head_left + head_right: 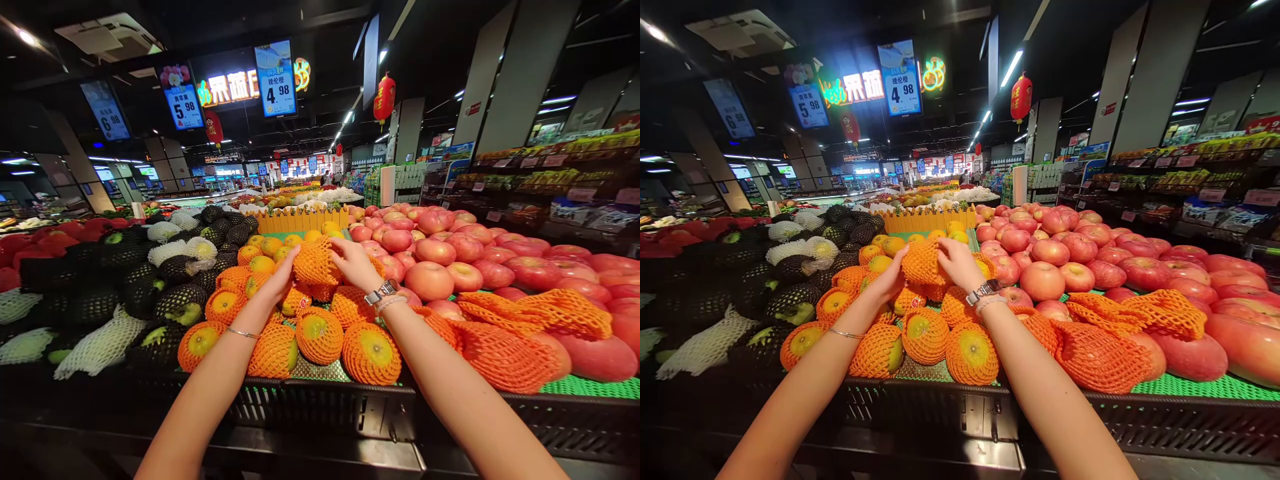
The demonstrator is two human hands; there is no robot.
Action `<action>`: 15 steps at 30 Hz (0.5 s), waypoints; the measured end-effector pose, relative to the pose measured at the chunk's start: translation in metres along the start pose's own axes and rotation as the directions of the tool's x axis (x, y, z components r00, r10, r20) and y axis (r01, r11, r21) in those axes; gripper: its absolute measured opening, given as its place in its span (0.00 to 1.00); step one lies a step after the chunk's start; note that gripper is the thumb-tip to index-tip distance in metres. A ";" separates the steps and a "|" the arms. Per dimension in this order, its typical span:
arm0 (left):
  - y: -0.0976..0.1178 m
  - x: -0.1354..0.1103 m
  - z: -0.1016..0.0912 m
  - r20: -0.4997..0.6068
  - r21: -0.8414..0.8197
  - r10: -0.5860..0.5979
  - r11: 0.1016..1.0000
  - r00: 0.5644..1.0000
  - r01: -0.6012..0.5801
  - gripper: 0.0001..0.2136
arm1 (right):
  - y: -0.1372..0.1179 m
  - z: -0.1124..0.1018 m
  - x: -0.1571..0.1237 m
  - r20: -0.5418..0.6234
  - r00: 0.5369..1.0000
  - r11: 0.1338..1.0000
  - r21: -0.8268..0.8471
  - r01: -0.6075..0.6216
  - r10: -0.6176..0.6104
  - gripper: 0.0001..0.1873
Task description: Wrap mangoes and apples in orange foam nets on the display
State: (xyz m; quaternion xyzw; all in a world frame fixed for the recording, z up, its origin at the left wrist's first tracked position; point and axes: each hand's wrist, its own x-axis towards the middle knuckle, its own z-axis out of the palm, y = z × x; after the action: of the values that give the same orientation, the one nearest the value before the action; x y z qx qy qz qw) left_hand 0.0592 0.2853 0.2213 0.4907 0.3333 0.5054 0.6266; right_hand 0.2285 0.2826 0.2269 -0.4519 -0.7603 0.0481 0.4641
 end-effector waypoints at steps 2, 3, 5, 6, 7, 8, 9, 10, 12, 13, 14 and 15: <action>-0.002 0.001 0.000 0.028 -0.022 0.011 1.000 1.000 -0.010 0.19 | 0.000 -0.001 -0.001 0.012 0.995 0.995 -0.023 0.098 -0.098 0.11; -0.002 0.002 -0.001 0.022 -0.032 0.008 0.999 1.000 -0.007 0.19 | -0.001 -0.001 -0.002 0.003 0.991 0.991 -0.001 0.132 -0.132 0.10; -0.001 0.004 -0.004 0.005 -0.035 -0.023 0.999 1.000 0.023 0.21 | -0.002 -0.001 -0.003 -0.031 0.980 0.979 0.050 0.199 -0.198 0.10; 0.000 0.004 -0.006 0.005 -0.030 -0.044 0.999 0.999 0.044 0.23 | -0.002 0.000 -0.004 -0.038 0.973 0.971 0.061 0.231 -0.228 0.11; 0.001 0.005 -0.007 0.013 -0.023 -0.061 0.998 0.998 0.061 0.24 | -0.002 0.000 -0.004 -0.033 0.966 0.965 0.059 0.257 -0.255 0.12; 0.002 0.004 -0.009 0.029 -0.016 -0.075 0.997 0.997 0.076 0.25 | -0.002 0.000 -0.005 -0.013 0.961 0.960 0.047 0.277 -0.277 0.14; 0.003 0.004 -0.010 0.046 -0.013 -0.089 0.996 0.995 0.090 0.26 | -0.002 0.000 -0.005 0.020 0.956 0.955 0.030 0.293 -0.294 0.16; 0.004 0.003 -0.011 0.059 -0.013 -0.102 0.995 0.993 0.103 0.26 | -0.001 0.001 -0.005 0.056 0.952 0.953 0.014 0.302 -0.302 0.19; 0.005 0.002 -0.012 0.074 -0.015 -0.129 0.991 0.989 0.130 0.27 | 0.001 0.003 -0.006 0.121 0.950 0.956 -0.014 0.292 -0.288 0.26; 0.005 0.001 -0.013 0.086 -0.012 -0.141 0.990 0.986 0.143 0.28 | 0.003 0.004 -0.006 0.145 0.950 0.959 -0.024 0.282 -0.275 0.28; 0.005 0.000 -0.014 0.103 -0.004 -0.154 0.988 0.983 0.156 0.30 | 0.004 0.006 -0.006 0.163 0.950 0.961 -0.024 0.274 -0.267 0.30; 0.005 0.000 -0.014 0.130 0.008 -0.166 0.986 0.977 0.167 0.32 | 0.007 0.008 -0.006 0.176 0.948 0.962 -0.012 0.273 -0.266 0.30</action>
State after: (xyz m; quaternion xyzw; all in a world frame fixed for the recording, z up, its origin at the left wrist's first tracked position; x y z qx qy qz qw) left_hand 0.0445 0.2895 0.2221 0.4922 0.3308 0.4186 0.6878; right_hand 0.2279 0.2845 0.2152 -0.3464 -0.8530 0.0096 0.3902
